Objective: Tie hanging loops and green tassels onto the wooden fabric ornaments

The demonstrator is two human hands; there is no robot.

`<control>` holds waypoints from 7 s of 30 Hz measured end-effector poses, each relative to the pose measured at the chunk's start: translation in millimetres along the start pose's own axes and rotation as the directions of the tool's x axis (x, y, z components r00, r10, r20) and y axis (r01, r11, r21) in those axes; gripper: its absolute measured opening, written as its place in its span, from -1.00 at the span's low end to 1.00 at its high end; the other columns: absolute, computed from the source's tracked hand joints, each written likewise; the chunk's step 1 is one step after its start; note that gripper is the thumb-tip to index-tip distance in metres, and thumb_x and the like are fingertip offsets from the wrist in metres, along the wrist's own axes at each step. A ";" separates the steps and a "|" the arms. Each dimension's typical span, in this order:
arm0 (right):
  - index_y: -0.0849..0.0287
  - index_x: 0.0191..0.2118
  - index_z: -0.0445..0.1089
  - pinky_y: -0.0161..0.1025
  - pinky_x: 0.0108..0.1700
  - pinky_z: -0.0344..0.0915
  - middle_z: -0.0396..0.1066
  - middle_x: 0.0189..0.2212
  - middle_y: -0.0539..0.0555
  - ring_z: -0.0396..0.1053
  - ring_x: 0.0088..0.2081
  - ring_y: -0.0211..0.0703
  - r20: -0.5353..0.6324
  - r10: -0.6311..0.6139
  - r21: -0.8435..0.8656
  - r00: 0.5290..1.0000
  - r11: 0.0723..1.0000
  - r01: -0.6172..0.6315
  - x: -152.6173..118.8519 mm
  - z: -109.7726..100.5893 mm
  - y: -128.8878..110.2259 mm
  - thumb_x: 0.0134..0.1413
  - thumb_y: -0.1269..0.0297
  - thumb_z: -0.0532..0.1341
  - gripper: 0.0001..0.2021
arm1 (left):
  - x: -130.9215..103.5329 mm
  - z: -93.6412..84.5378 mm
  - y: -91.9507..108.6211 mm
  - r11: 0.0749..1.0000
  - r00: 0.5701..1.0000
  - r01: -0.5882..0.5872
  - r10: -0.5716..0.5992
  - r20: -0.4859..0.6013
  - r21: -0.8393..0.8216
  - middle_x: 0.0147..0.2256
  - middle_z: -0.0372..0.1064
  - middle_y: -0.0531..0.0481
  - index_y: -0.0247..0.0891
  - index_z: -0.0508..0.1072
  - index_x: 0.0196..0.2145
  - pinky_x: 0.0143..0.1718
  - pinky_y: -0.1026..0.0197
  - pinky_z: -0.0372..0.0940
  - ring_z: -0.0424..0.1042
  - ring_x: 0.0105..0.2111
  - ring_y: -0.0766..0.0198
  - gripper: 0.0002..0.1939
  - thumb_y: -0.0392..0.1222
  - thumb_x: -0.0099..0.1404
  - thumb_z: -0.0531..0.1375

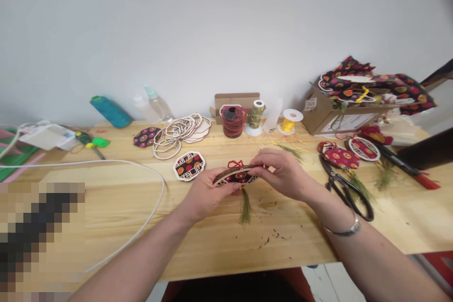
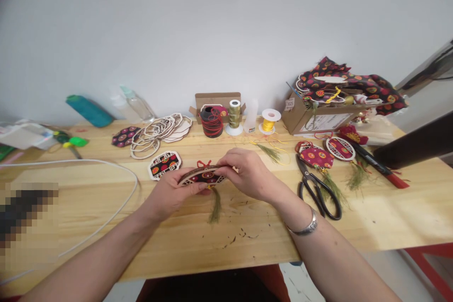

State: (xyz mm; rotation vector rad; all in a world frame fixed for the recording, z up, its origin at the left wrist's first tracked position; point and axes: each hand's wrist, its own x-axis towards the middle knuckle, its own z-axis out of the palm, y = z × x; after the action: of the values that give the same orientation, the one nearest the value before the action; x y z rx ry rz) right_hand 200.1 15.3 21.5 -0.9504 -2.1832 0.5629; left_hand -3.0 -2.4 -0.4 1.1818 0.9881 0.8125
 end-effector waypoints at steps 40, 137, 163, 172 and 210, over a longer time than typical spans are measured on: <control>0.23 -0.32 0.37 -0.22 -0.35 0.20 0.41 -0.43 0.08 0.28 -0.37 -0.20 -0.172 -0.350 -0.430 0.921 0.867 0.249 -3.8 11.5 4.8 0.08 0.40 0.21 -0.97 | 2.2 -0.3 2.8 0.981 0.987 -0.113 0.129 -0.095 0.157 -0.30 0.54 0.03 -0.26 0.55 -0.29 -0.25 0.27 0.39 0.48 -0.28 0.23 -0.77 -0.24 0.03 0.32; 0.22 -0.48 0.48 -0.39 -0.55 0.07 0.35 -0.63 -0.05 0.15 -0.61 -0.43 0.195 0.391 0.856 0.900 0.380 -0.350 0.4 -4.9 11.4 -0.16 0.26 0.36 -0.86 | -2.7 -7.3 7.5 0.987 0.936 0.161 -0.160 0.313 0.024 -0.27 0.54 -0.05 -0.23 0.48 -0.08 -0.32 0.17 0.42 0.50 -0.41 0.25 -0.54 -0.28 0.00 0.35; 0.21 -0.45 0.49 -0.37 -0.49 0.12 0.37 -0.57 -0.04 0.17 -0.54 -0.40 0.116 0.402 0.710 0.908 0.606 -0.359 -1.4 -2.9 7.3 -0.11 0.26 0.34 -0.88 | -1.9 -6.3 7.3 0.987 0.939 0.163 -0.153 0.308 -0.008 -0.26 0.53 -0.03 -0.25 0.50 -0.13 -0.34 0.16 0.45 0.50 -0.36 0.21 -0.59 -0.31 0.00 0.35; 0.22 -0.48 0.48 -0.36 -0.50 0.13 0.38 -0.60 -0.04 0.17 -0.56 -0.40 0.130 0.392 0.699 0.911 0.616 -0.365 1.0 -2.1 3.2 -0.13 0.26 0.33 -0.87 | -1.3 -7.6 4.0 0.993 0.950 0.115 -0.104 0.296 -0.021 -0.22 0.52 -0.05 -0.24 0.49 -0.14 -0.36 0.19 0.45 0.50 -0.32 0.22 -0.63 -0.29 0.03 0.33; 0.25 -0.48 0.45 -0.33 -0.39 0.28 0.39 -0.48 0.02 0.30 -0.44 -0.31 0.280 0.274 0.734 0.920 0.557 -0.389 2.7 -0.8 0.4 -0.12 0.22 0.34 -0.82 | -1.6 -5.8 3.7 0.997 0.963 0.078 -0.075 0.260 -0.002 -0.19 0.50 -0.10 -0.28 0.48 -0.14 -0.32 0.14 0.46 0.49 -0.27 0.15 -0.63 -0.23 0.05 0.32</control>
State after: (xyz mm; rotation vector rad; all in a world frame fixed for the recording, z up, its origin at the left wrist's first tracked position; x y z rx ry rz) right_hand 199.5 17.8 22.9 -0.8199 -1.5433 1.6517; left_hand -9.0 -1.0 3.1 1.1981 0.8060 0.5842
